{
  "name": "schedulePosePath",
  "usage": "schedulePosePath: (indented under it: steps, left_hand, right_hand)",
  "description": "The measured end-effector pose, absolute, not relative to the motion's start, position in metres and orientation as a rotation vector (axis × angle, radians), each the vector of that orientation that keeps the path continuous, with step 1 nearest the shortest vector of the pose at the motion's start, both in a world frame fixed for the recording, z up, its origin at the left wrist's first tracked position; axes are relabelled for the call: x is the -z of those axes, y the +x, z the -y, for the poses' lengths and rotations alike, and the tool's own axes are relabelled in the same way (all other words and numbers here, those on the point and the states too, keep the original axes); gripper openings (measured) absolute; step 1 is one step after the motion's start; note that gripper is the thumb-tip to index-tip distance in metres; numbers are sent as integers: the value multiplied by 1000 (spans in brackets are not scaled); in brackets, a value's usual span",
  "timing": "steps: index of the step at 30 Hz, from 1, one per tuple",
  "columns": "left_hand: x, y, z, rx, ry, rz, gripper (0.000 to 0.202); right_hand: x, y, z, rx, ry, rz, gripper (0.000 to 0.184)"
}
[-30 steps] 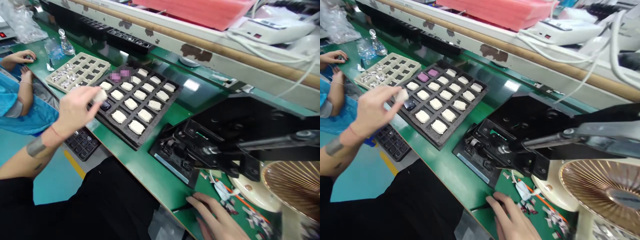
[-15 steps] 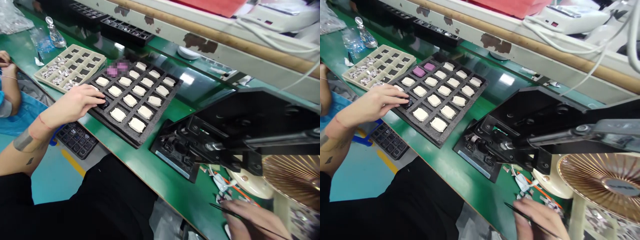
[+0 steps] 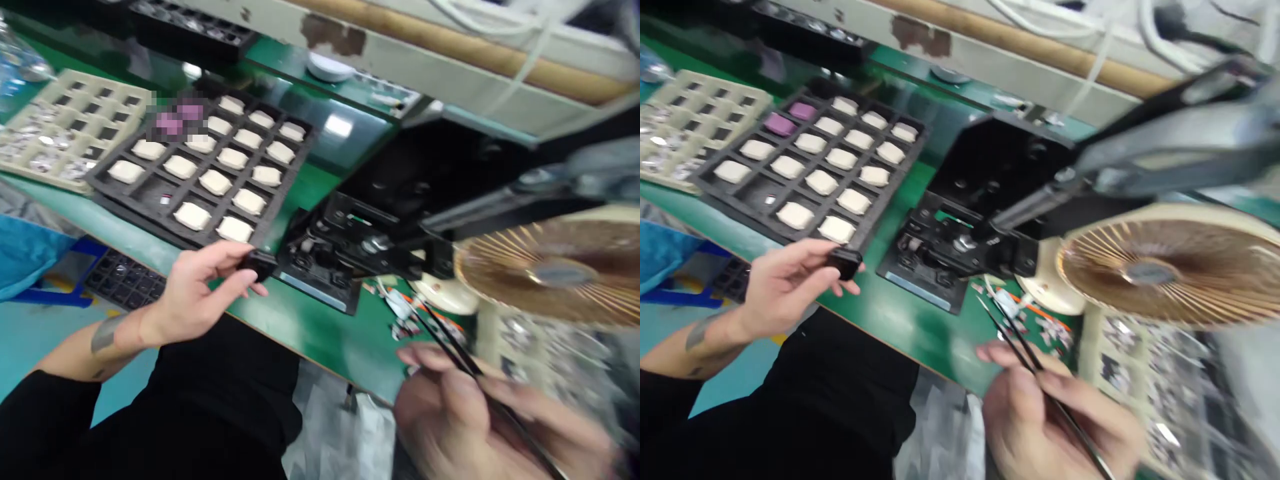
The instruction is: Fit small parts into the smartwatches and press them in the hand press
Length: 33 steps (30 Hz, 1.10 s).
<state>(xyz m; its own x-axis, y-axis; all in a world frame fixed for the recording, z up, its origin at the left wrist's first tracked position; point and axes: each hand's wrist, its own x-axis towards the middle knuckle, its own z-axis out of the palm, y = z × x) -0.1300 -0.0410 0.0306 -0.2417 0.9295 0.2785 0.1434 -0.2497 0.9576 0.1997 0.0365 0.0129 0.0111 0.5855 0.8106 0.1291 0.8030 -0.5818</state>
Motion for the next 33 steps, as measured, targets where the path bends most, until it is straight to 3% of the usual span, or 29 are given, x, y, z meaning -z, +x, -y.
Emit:
schedulePosePath:
  steps: [5,19,23,25,29,31,33]
  left_hand:
    - [-5,-50,26,-1326,955,-962,26]
    - [10,-44,15,-1264,778,-958,31]
    - [-1,-54,28,-1257,986,-938,23]
    - [-8,-69,41,-1359,1282,-948,18]
    - [-18,-120,62,-1725,1791,-1289,37]
    - [-21,-152,67,-1876,1686,-1563,39]
    - [-23,-183,68,-1986,1369,-1659,27]
  right_hand:
    - [-19,172,-28,-419,-573,1536,6]
    - [-5,190,-17,-138,-736,1844,43]
    - [-6,203,-12,-236,-696,2119,52]
    - [-5,207,-13,-235,-641,2305,48]
    - [-15,202,-26,-129,-473,2484,31]
    - [-25,196,-34,-55,-370,2647,29]
    - [-31,192,-42,83,-271,2824,36]
